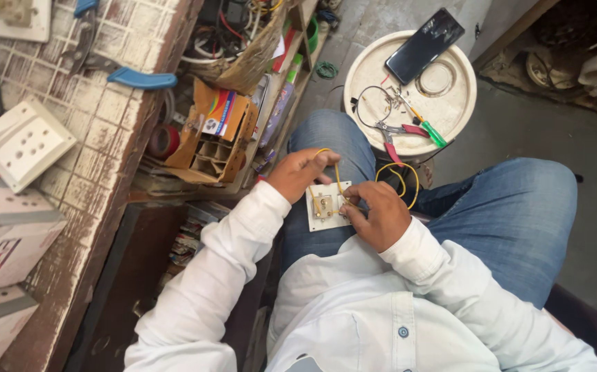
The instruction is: The person sits cross-legged and wires a small white electrical switch plate using yellow wires. They use a screwdriver to tighten terminal screws and pliers to strip and bend wire ends, repeatedly adjusting connections on the switch.
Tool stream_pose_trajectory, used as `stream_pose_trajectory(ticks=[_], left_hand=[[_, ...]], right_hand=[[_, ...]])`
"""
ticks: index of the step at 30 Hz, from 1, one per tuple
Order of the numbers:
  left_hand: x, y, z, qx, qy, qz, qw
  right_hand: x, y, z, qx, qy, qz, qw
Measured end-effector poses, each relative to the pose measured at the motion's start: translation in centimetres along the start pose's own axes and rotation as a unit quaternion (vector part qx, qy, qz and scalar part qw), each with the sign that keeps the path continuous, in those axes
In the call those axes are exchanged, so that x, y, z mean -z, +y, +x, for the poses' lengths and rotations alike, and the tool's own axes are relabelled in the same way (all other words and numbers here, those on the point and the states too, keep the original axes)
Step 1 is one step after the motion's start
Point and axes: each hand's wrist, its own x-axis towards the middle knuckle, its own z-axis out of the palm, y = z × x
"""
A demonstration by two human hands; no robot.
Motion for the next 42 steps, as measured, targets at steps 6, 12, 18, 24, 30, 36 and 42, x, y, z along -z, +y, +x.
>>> stream_pose_trajectory(ticks=[6,12,18,24,30,36,42], left_hand=[[-1.6,-1.5,-3.9,-0.055,0.06,-0.07,0.994],[-3.0,-1.3,-6.1,0.034,0.063,-0.131,0.989],[-3.2,-1.2,-5.6,0.042,0.087,-0.328,0.94],[-3.6,-0.9,-6.2,0.033,0.107,-0.377,0.92],[-4.5,0.0,-6.3,-0.007,0.124,-0.397,0.909],[-4.8,-1.0,-6.0,-0.056,0.12,-0.421,0.897],[-4.4,-2.7,-5.1,-0.059,0.201,-0.468,0.859]], right_hand=[[0.4,0.8,-0.3,0.017,0.015,0.013,1.0],[0.3,1.5,-1.4,-0.028,0.003,0.041,0.999],[0.2,2.6,-1.4,-0.105,-0.036,0.162,0.981],[-0.4,2.4,-0.9,-0.15,-0.068,0.142,0.976],[-0.3,2.1,-0.5,-0.108,-0.063,0.114,0.986],[0.1,2.1,-0.5,0.015,-0.058,0.073,0.995],[-0.5,1.9,-0.8,-0.039,-0.06,0.095,0.993]])
